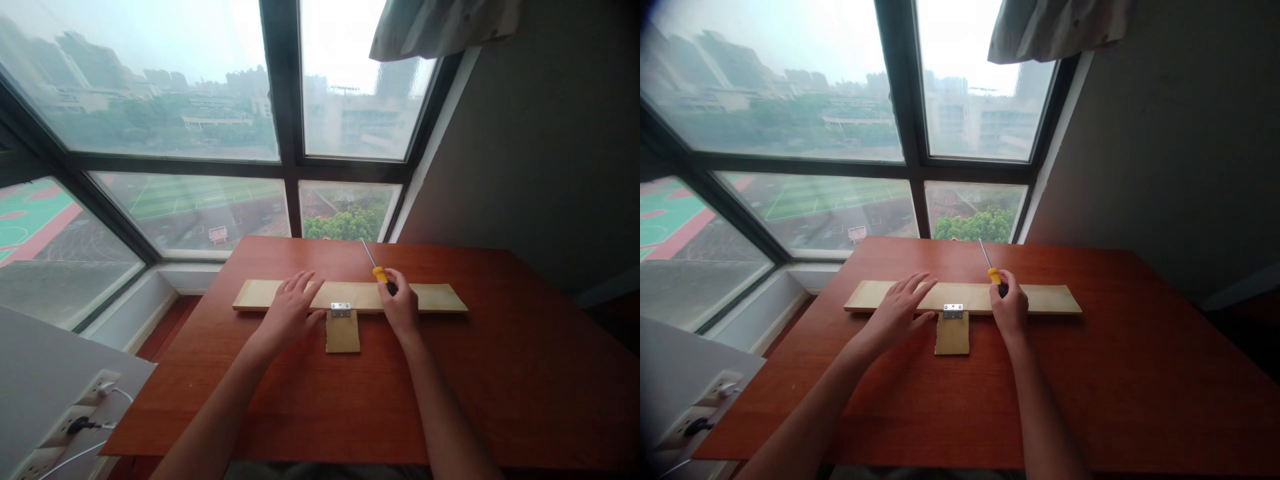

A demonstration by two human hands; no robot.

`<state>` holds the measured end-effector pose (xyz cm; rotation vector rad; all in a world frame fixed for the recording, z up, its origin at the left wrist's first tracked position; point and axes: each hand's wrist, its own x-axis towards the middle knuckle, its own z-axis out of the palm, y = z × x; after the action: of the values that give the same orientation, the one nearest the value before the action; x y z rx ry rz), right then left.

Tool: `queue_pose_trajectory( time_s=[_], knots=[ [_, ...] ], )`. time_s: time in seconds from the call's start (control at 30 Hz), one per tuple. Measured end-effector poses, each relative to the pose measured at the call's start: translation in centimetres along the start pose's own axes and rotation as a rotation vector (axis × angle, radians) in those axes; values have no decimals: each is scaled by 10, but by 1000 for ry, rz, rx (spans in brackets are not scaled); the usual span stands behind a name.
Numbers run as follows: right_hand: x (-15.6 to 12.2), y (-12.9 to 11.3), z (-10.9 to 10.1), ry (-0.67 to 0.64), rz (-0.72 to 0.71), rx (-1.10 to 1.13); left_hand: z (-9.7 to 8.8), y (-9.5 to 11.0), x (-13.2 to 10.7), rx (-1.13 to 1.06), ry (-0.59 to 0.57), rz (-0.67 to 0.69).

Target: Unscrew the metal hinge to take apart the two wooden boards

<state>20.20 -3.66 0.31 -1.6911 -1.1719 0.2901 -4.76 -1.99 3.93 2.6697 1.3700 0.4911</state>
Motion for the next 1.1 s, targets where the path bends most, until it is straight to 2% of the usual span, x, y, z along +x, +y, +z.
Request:
queue_pose_trajectory(
  time_s=[0.07,0.1,0.13,0.2,0.27,0.43,0.6,0.77,0.83,1.0,1.1],
  knots=[
    [0,1,1,-8,3,7,-7,14,-7,-108,100,-164],
    [0,1,1,-11,5,12,-9,20,-11,-154,108,-245],
    [0,1,1,-12,6,15,-10,25,-15,-202,61,-292],
    [0,2,2,-9,11,16,-6,32,-21,-330,-51,-328],
    [-1,2,2,-2,17,13,3,36,-26,-463,-88,-349],
    [-1,5,2,-3,26,35,27,37,-32,-728,-37,-407],
    [0,11,5,-51,65,151,40,43,-33,-1078,31,-522],
    [-1,11,1,-110,129,301,40,59,-35,-1600,73,-828],
    [-3,7,-3,-125,142,347,37,66,-35,-1741,83,-933],
    [-17,3,-12,-157,155,426,33,74,-34,-1827,128,-1013],
    [-25,6,-12,-184,171,447,35,74,-31,-1830,63,-1015]
  ],
)
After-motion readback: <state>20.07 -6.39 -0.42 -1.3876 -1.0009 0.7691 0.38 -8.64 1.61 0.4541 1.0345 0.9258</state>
